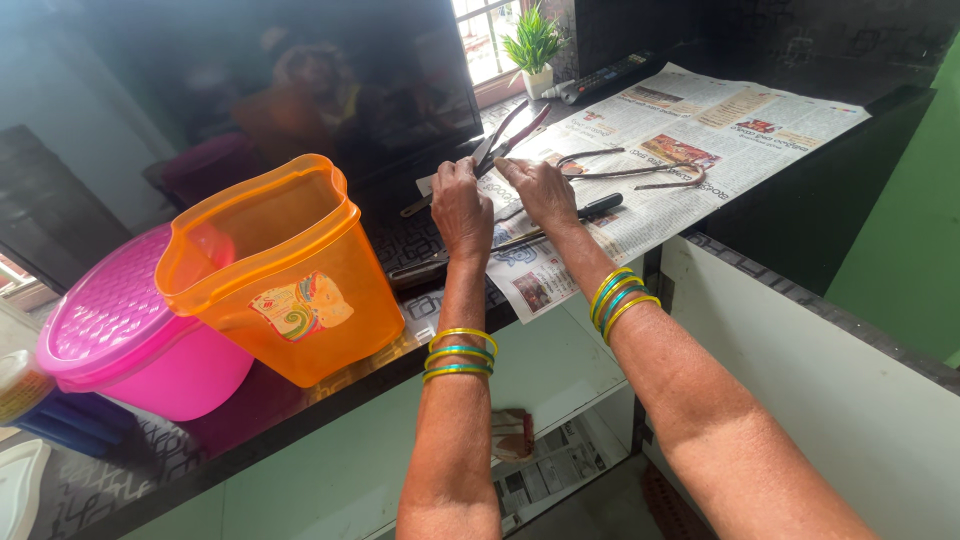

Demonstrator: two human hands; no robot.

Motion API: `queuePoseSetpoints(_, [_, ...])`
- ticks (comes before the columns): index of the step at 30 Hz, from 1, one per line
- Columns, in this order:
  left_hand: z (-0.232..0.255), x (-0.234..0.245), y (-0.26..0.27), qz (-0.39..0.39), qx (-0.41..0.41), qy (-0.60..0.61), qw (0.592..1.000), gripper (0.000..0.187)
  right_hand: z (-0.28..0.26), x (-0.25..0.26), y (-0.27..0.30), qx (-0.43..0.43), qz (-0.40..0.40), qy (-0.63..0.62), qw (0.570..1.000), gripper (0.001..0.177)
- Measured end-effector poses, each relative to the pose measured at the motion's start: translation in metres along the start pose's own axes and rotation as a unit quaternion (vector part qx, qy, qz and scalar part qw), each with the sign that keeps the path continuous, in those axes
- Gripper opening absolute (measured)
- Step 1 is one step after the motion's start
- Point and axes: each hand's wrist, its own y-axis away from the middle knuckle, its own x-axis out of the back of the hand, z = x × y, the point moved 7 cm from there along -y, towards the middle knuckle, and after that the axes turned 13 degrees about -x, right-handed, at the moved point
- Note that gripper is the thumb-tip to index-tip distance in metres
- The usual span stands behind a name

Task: The person sits on the floor and places various tools, including a screwdriver and pliers, into an orange plastic container. They then secure the container with a white lid and set it aside.

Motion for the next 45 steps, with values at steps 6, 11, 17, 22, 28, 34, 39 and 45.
queuePoseSetpoints(6, [0.021,0.013,0.006,0.028,-0.022,0.002,0.999,0.036,-0.008,0.009,-0.001,0.039,-0.02,-0.16,0.986,0.051])
queuePoseSetpoints(11, [0.035,0.021,0.013,0.058,-0.018,0.019,0.998,0.035,-0.015,0.017,0.009,0.059,-0.072,-0.339,0.936,0.028])
queuePoseSetpoints(17, [0.053,0.029,0.025,0.049,0.023,0.077,0.996,0.032,-0.019,0.032,0.025,0.016,-0.132,-0.462,0.877,0.022])
queuePoseSetpoints(22, [0.073,0.046,0.031,0.061,0.036,0.101,0.992,0.036,-0.029,0.046,0.045,0.028,-0.155,-0.486,0.86,0.022])
queuePoseSetpoints(28, [0.09,0.071,0.044,0.081,0.062,0.15,0.983,0.033,-0.036,0.064,0.079,0.023,-0.169,-0.495,0.852,0.022])
queuePoseSetpoints(34, [0.114,0.106,0.066,0.088,0.083,0.18,0.976,0.032,-0.04,0.084,0.124,-0.008,-0.169,-0.515,0.84,0.02])
queuePoseSetpoints(39, [0.135,0.14,0.092,0.114,0.107,0.234,0.96,0.036,-0.045,0.1,0.169,-0.004,-0.177,-0.509,0.842,0.02])
queuePoseSetpoints(45, [0.155,0.176,0.128,0.099,0.146,0.277,0.945,0.038,-0.051,0.113,0.228,-0.012,-0.194,-0.519,0.832,0.018])
